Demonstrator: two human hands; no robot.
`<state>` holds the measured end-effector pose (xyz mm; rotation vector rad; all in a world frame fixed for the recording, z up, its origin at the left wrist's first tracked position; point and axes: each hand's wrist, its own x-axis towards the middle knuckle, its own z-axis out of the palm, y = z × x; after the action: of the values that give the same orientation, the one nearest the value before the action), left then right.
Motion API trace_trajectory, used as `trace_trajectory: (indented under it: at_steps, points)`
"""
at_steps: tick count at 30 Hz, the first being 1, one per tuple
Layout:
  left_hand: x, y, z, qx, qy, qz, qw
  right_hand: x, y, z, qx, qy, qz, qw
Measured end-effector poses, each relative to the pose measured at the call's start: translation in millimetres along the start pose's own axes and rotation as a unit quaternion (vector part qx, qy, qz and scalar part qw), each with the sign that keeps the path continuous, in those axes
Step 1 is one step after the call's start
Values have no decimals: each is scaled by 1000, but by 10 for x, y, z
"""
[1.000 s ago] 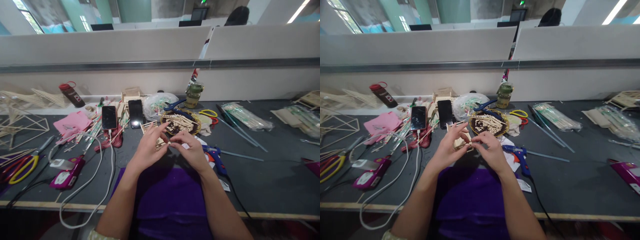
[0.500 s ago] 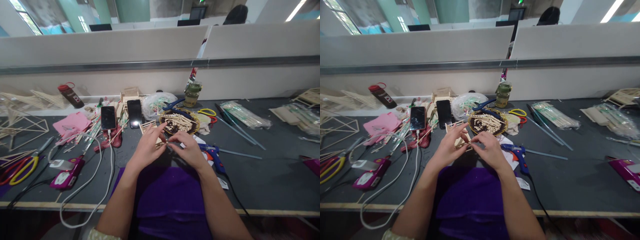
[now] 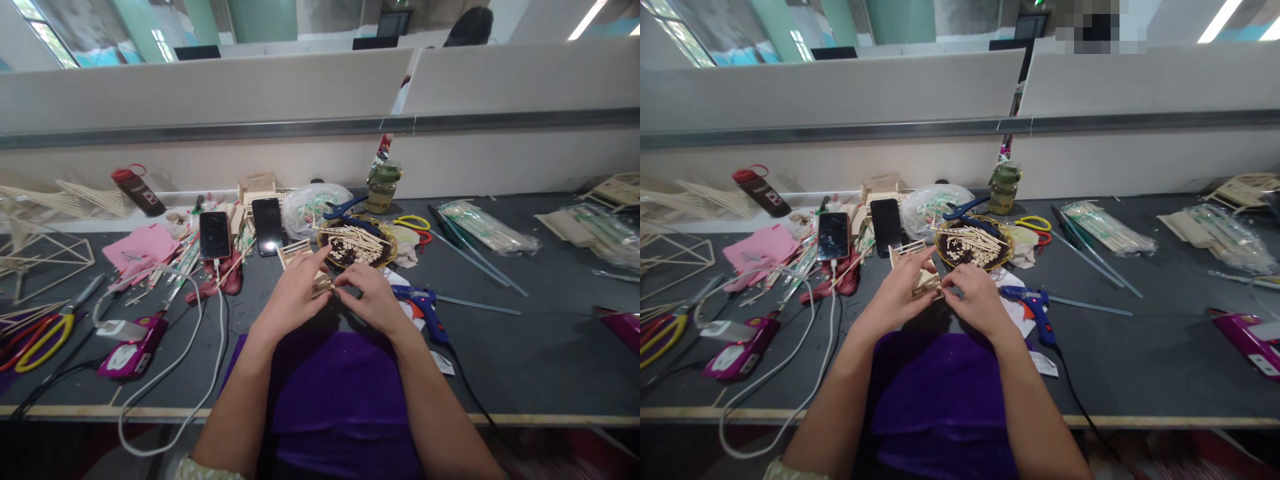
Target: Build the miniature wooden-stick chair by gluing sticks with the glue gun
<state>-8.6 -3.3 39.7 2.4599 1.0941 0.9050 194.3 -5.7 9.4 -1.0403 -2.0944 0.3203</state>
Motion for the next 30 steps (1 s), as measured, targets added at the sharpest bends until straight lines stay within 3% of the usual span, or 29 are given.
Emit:
trace_trajectory:
  at_steps: [11, 30]
  points:
    - [9, 22, 52, 99, -10, -30, 995, 14, -38, 51, -74, -22, -23, 997]
    - [14, 15, 94, 116, -9, -53, 992, 14, -72, 95, -132, -25, -28, 991]
